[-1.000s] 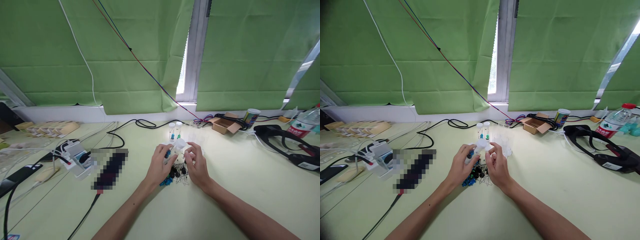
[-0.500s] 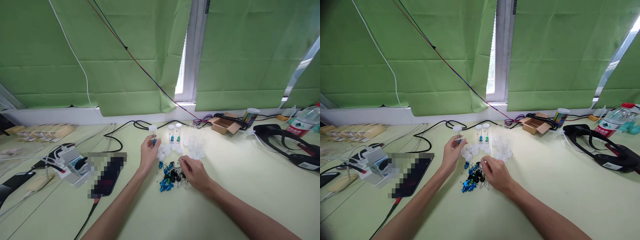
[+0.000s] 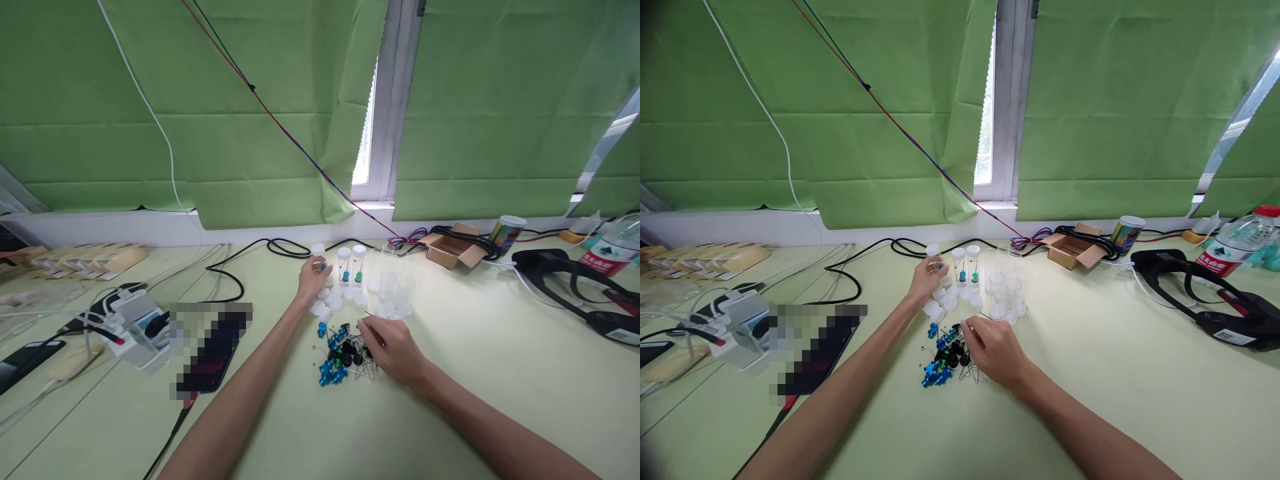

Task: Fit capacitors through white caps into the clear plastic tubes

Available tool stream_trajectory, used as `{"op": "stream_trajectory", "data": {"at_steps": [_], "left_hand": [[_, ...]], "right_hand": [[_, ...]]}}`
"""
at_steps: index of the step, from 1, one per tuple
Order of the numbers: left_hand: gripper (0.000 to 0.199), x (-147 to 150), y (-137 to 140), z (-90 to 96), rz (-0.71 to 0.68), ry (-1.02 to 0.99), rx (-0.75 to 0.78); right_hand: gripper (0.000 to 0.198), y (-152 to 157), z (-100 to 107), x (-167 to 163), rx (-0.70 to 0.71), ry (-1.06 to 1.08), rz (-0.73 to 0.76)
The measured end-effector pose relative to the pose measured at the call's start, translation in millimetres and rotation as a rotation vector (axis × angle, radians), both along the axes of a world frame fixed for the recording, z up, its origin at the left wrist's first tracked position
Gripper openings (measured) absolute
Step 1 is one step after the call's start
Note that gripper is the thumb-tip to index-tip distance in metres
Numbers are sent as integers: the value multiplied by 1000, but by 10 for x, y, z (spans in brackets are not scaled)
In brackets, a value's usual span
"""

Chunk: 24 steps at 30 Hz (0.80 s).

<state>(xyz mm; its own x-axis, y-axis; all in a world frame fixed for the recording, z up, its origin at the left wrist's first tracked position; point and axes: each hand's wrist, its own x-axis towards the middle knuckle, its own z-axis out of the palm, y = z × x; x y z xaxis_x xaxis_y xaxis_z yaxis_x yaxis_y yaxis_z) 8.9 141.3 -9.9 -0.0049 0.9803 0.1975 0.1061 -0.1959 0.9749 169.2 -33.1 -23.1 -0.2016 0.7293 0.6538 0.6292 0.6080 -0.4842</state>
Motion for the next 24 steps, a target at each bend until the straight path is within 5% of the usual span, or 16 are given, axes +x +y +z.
{"op": "stream_trajectory", "data": {"at_steps": [11,24], "left_hand": [[34,-37,-14,-97,-111,124,-17],[46,-191,-268,-12,-27,321,40]], "right_hand": [[29,34,-26,4,46,18,1],[32,18,-16,-14,-1,25,2]]}}
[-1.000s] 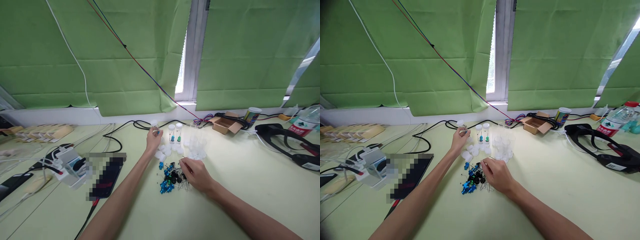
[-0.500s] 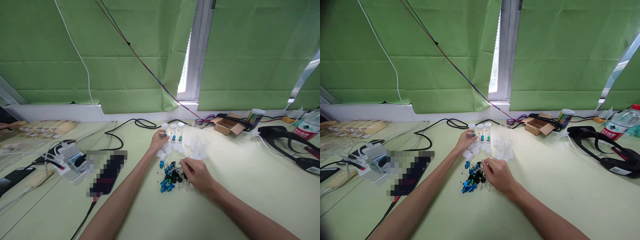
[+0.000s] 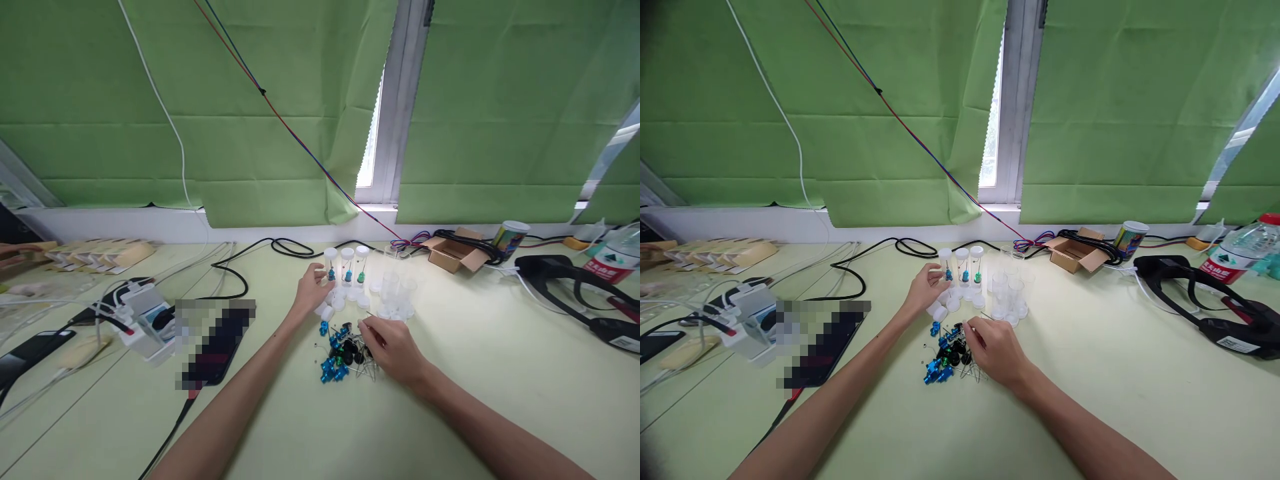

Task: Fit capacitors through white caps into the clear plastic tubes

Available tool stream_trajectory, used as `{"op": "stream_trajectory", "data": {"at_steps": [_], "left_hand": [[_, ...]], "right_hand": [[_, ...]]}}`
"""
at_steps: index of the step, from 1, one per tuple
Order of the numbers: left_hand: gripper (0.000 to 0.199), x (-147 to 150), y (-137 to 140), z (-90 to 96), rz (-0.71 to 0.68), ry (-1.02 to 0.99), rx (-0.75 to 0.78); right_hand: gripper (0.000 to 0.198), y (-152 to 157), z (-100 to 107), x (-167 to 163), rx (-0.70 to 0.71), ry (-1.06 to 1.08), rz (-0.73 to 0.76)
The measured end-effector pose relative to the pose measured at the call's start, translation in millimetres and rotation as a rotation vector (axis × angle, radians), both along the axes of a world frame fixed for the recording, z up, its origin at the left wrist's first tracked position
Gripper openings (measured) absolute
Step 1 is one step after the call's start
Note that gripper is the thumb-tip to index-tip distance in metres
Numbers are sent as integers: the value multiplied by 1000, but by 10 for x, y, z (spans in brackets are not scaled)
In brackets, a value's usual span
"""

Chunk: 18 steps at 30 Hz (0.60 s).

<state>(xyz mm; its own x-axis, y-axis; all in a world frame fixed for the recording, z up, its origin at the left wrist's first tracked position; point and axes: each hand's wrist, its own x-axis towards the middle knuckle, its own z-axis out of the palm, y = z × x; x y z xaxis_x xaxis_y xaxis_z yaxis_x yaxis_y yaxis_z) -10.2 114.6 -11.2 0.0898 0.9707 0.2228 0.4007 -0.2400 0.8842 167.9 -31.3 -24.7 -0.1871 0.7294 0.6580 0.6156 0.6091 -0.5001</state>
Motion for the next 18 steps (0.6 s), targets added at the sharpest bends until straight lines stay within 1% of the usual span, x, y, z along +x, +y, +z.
{"op": "stream_trajectory", "data": {"at_steps": [3,5,7,10,14,18], "left_hand": [[33,-63,-188,11,51,64,65],[23,-92,-331,-10,18,117,113],[27,-98,-452,-50,-57,284,192],[42,-68,-562,-115,-117,408,149],[47,-22,-598,-155,-147,459,92],[48,-19,-610,-151,-186,476,104]], "right_hand": [[33,13,-13,1,-27,-2,-11],[33,21,-17,-2,-38,-1,-17],[32,26,-17,-7,-48,-2,-15],[32,22,-20,-14,-51,-5,-13],[32,13,-43,-17,-62,-23,-4],[33,18,-59,-18,-70,-29,-4]]}}
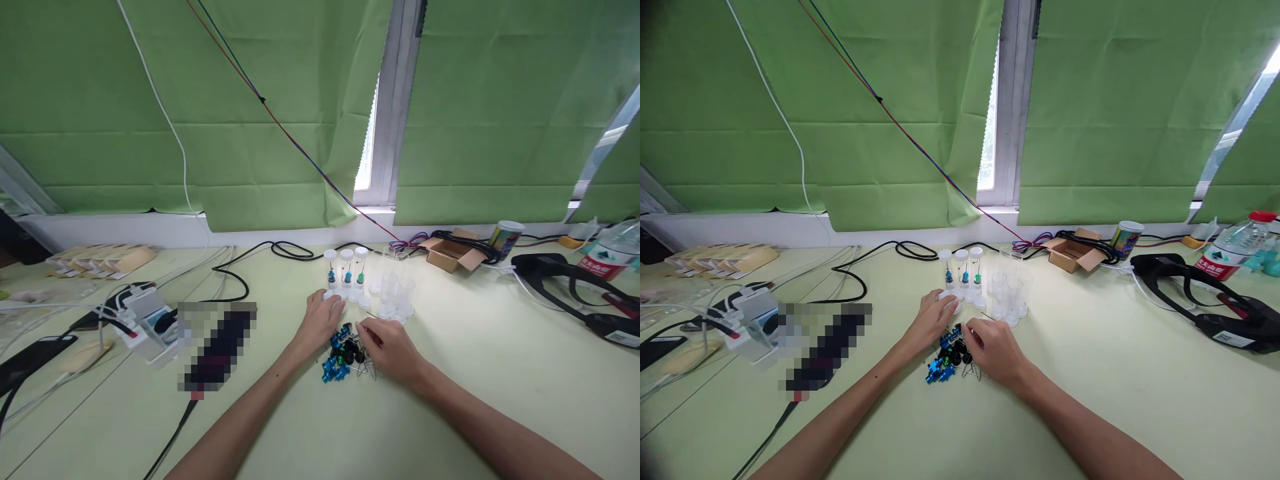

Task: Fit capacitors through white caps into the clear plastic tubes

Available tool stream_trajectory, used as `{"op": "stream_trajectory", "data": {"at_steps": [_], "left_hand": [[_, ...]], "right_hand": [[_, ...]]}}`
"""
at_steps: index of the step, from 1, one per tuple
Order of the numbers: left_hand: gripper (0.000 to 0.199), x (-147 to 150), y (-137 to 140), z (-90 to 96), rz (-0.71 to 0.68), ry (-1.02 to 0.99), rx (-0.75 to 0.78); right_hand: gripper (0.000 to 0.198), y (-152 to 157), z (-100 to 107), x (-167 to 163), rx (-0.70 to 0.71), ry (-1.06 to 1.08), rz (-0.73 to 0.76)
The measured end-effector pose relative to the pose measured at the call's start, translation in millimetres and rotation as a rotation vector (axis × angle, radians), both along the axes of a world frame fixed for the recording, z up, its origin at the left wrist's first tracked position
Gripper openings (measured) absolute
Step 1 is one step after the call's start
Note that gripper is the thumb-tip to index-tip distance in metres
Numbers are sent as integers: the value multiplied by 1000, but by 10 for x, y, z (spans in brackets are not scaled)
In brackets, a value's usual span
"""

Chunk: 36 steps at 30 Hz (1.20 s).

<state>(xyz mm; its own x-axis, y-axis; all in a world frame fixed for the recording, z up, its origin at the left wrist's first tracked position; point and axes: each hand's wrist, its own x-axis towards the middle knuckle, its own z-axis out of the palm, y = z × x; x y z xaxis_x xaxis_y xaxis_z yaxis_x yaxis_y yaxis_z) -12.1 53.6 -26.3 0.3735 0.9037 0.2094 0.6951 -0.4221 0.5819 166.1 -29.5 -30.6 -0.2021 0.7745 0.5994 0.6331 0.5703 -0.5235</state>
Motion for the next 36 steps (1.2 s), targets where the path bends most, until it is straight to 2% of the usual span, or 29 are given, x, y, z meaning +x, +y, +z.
{"op": "stream_trajectory", "data": {"at_steps": [4,13,17,20,22,27,32,36], "left_hand": [[46,4,-28,13,-53,2,22],[43,28,-46,40,-50,-5,54],[36,28,-87,164,-23,-53,147],[29,4,-168,292,0,-93,263],[26,-34,-237,349,-2,-122,280],[25,-150,-348,327,-143,-67,179],[22,-168,-364,262,-254,96,215],[21,-169,-374,239,-288,132,203]], "right_hand": [[34,3,19,-7,-2,2,6],[35,-15,53,-14,12,-22,-1],[32,-23,92,-6,26,26,-24],[23,-15,113,14,58,101,-96],[19,-2,108,32,63,128,-132],[16,43,40,69,41,91,-169],[19,75,-16,85,16,37,-170],[19,86,-29,96,-12,11,-157]]}}
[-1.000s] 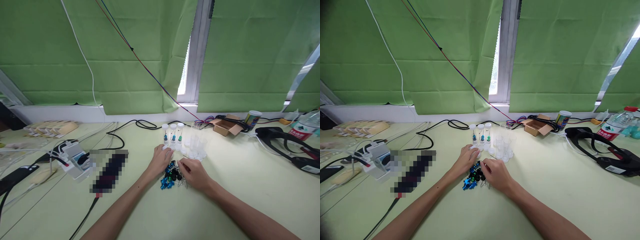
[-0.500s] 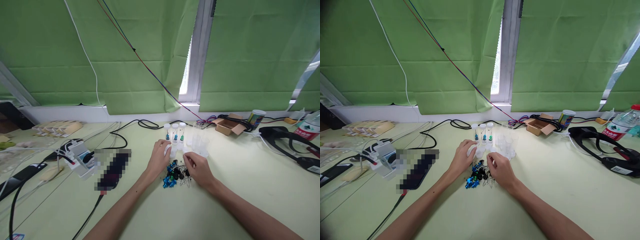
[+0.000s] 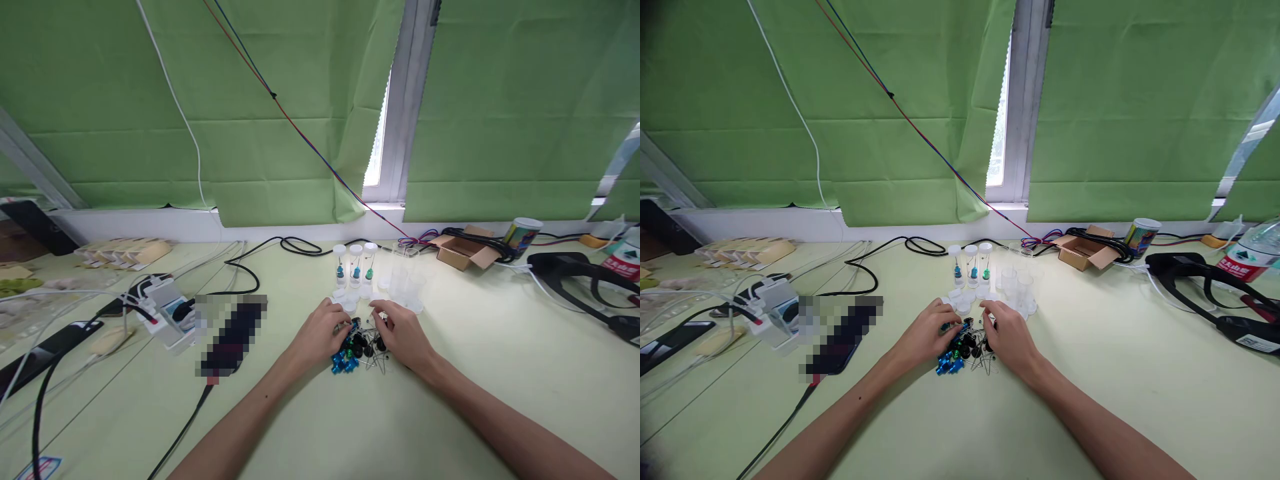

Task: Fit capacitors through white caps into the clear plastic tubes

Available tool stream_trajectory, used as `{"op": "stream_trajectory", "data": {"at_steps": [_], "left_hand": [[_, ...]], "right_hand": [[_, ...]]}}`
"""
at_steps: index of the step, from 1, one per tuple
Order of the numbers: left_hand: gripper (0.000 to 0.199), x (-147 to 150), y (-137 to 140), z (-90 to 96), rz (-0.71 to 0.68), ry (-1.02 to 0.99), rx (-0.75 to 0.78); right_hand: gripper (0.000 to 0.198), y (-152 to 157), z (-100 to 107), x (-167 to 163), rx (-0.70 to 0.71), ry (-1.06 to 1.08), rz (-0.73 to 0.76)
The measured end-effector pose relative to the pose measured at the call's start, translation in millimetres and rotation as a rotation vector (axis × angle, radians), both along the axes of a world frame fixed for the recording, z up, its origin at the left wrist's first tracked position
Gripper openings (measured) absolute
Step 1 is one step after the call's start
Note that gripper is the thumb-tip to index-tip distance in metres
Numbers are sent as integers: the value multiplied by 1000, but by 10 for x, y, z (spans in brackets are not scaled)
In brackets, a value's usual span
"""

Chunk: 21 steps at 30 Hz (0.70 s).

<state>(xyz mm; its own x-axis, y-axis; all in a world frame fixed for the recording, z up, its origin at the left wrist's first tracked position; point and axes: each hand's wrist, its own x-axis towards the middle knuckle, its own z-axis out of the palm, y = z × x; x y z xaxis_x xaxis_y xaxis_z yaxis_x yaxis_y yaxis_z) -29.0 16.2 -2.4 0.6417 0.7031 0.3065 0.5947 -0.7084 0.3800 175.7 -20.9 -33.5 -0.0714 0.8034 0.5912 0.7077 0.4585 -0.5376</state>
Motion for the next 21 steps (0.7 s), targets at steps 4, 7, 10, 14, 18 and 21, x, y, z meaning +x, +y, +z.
{"op": "stream_trajectory", "data": {"at_steps": [4,7,10,14,18,21], "left_hand": [[20,-2,-10,-32,20,9,-9],[20,12,-25,-52,28,-7,-21],[21,28,-45,-53,50,-17,-47],[20,35,-60,-42,70,-1,-89],[17,33,-58,-53,86,-22,-111],[17,32,-58,-60,83,-39,-123]], "right_hand": [[19,-9,6,1,-30,-1,24],[18,-28,27,-12,-57,10,85],[17,-48,54,-29,-90,-14,160],[17,-65,75,-37,-111,-59,227],[19,-75,86,-32,-122,-84,238],[19,-77,90,-29,-125,-86,237]]}}
